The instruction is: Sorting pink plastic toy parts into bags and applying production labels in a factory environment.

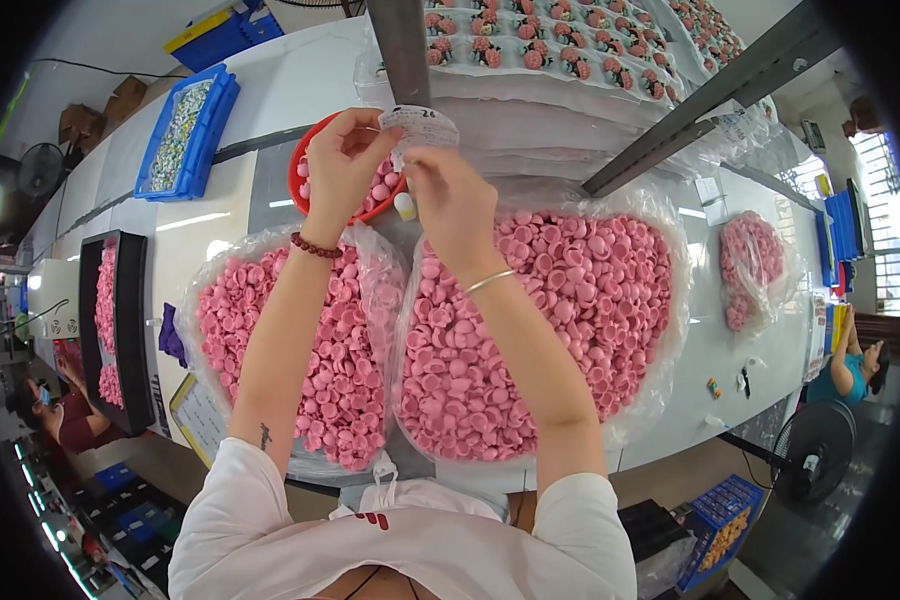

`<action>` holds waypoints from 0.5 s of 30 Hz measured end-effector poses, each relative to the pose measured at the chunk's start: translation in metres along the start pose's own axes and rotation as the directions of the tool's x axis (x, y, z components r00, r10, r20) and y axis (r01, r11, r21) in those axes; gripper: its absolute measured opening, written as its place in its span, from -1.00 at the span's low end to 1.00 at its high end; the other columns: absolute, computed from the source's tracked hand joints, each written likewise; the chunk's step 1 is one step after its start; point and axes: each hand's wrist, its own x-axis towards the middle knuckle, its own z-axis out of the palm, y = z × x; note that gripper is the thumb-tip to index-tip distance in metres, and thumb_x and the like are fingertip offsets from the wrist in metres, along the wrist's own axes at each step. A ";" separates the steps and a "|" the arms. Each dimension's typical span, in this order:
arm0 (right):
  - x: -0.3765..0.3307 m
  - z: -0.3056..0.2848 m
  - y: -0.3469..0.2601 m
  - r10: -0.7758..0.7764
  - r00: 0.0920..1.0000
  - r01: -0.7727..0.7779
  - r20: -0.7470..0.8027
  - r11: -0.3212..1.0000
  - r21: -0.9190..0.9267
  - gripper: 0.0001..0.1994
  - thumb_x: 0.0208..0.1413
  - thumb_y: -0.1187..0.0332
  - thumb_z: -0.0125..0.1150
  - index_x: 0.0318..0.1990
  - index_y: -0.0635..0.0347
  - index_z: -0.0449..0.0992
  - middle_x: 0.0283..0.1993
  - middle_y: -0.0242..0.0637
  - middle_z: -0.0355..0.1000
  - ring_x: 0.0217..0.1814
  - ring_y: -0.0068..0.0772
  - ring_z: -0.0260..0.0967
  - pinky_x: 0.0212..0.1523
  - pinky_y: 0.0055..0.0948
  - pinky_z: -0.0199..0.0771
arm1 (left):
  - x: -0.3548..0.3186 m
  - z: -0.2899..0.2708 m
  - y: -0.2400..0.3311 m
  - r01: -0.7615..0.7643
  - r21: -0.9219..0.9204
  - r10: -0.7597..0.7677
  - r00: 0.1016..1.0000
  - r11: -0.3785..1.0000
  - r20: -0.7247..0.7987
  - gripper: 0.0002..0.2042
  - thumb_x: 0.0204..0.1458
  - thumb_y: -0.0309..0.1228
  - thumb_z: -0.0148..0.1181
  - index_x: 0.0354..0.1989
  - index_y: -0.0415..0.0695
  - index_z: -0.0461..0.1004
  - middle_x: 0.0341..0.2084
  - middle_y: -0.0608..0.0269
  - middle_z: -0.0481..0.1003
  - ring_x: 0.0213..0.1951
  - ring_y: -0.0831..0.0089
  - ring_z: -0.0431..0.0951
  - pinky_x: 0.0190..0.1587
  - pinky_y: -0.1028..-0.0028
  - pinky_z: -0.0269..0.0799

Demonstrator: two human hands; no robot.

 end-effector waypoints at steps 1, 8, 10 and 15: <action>0.003 0.003 0.005 0.001 1.000 -0.001 0.001 1.000 0.001 -0.89 0.05 0.55 0.10 -0.24 0.28 0.47 -0.36 -0.38 0.48 -0.32 -0.59 0.45 -0.43 -0.65 0.41 | 0.000 0.000 0.001 0.011 0.019 -0.012 0.999 1.000 0.034 -0.82 -0.15 -0.44 0.24 -0.36 -0.24 0.49 -0.52 0.22 0.52 -0.46 0.51 0.51 -0.37 0.55 0.38; 0.024 0.012 0.019 0.002 0.995 0.006 -0.104 0.998 0.067 -0.89 0.01 0.53 0.17 -0.27 0.28 0.48 -0.37 -0.41 0.44 -0.38 -0.65 0.37 -0.46 -0.70 0.33 | 0.004 -0.003 0.001 -0.007 0.021 0.007 1.000 1.000 0.021 -0.82 -0.14 -0.44 0.23 -0.36 -0.26 0.49 -0.52 0.21 0.52 -0.43 0.52 0.51 -0.34 0.54 0.38; 0.025 0.010 0.018 -0.005 0.993 0.007 -0.114 1.000 0.024 -0.90 -0.01 0.53 0.19 -0.29 0.28 0.49 -0.38 -0.42 0.43 -0.40 -0.67 0.33 -0.47 -0.70 0.32 | 0.005 -0.004 0.002 0.003 0.033 -0.005 0.999 0.999 0.053 -0.82 -0.14 -0.44 0.23 -0.36 -0.26 0.48 -0.50 0.21 0.52 -0.41 0.52 0.51 -0.32 0.53 0.38; 0.028 0.014 0.022 -0.073 0.985 0.074 -0.154 0.997 0.004 -0.90 -0.04 0.50 0.24 -0.34 0.28 0.47 -0.40 -0.44 0.40 -0.43 -0.70 0.27 -0.49 -0.72 0.28 | 0.010 -0.005 0.002 -0.057 0.054 0.054 0.997 0.997 0.063 -0.80 -0.14 -0.50 0.26 -0.33 -0.30 0.46 -0.55 0.32 0.49 -0.47 0.68 0.43 -0.38 0.65 0.36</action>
